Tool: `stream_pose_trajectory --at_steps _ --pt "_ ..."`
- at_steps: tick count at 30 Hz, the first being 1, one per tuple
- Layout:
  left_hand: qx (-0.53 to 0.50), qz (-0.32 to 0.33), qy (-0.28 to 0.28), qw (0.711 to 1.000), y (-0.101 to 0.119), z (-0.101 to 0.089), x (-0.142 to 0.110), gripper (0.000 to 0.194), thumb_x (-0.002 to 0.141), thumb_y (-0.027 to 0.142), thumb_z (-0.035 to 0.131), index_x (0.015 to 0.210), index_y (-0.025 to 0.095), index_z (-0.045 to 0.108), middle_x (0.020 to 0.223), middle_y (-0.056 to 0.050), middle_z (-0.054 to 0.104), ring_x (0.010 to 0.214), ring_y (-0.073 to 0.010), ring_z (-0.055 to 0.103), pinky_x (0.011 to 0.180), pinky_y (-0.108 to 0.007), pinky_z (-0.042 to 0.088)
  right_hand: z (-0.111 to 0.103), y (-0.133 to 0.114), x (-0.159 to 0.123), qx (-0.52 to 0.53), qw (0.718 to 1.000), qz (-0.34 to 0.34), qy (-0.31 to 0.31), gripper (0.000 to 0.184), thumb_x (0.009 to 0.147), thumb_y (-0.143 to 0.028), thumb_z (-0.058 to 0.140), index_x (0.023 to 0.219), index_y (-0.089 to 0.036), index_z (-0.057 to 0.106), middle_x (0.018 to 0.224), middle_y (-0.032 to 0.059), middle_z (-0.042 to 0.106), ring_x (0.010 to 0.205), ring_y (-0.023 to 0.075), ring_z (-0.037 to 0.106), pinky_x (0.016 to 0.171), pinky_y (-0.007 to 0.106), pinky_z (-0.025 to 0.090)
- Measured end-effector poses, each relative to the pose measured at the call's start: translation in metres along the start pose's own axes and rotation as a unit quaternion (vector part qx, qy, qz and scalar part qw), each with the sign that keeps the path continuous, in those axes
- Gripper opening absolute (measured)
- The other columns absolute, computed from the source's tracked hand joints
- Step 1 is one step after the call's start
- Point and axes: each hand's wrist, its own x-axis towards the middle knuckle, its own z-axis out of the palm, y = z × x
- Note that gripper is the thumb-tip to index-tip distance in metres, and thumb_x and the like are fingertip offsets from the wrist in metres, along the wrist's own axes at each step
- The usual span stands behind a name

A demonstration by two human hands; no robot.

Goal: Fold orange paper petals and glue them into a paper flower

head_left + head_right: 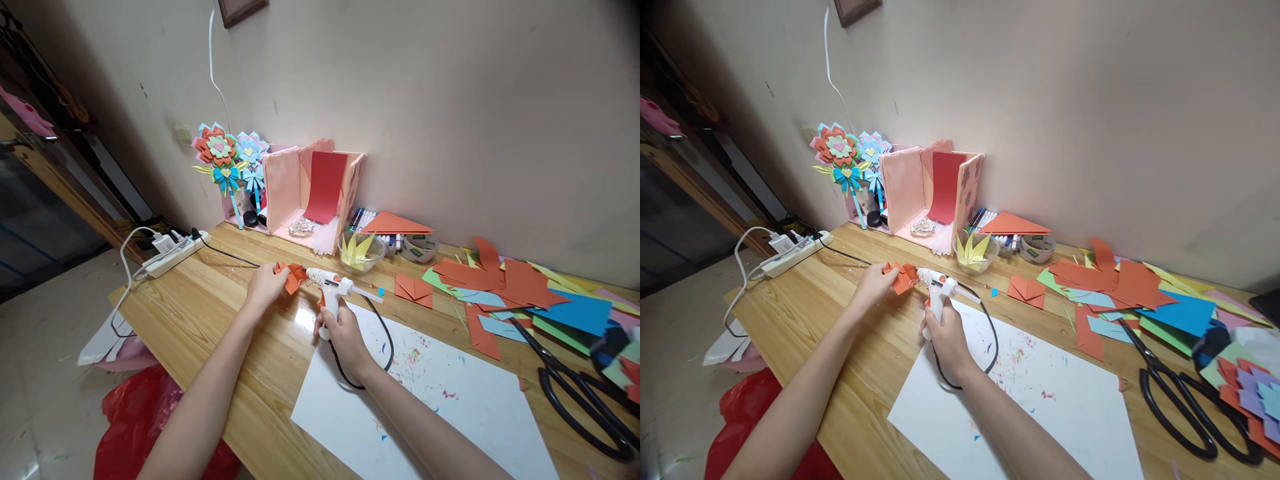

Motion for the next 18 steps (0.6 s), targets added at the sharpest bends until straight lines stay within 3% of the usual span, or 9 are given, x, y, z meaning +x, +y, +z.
stream_pose_trajectory --at_steps 18 --pt "0.003 0.007 0.006 1.000 0.0022 0.0036 -0.0009 0.028 0.072 0.036 0.042 0.049 0.019 0.037 0.050 0.001 0.049 0.050 -0.0122 0.042 0.047 -0.024 0.024 -0.0005 0.0065 0.0022 -0.001 1.000 0.007 0.020 0.028 0.085 -0.041 0.041 0.072 -0.018 0.051 0.060 0.0021 0.059 0.055 0.0150 0.054 0.056 0.025 0.042"
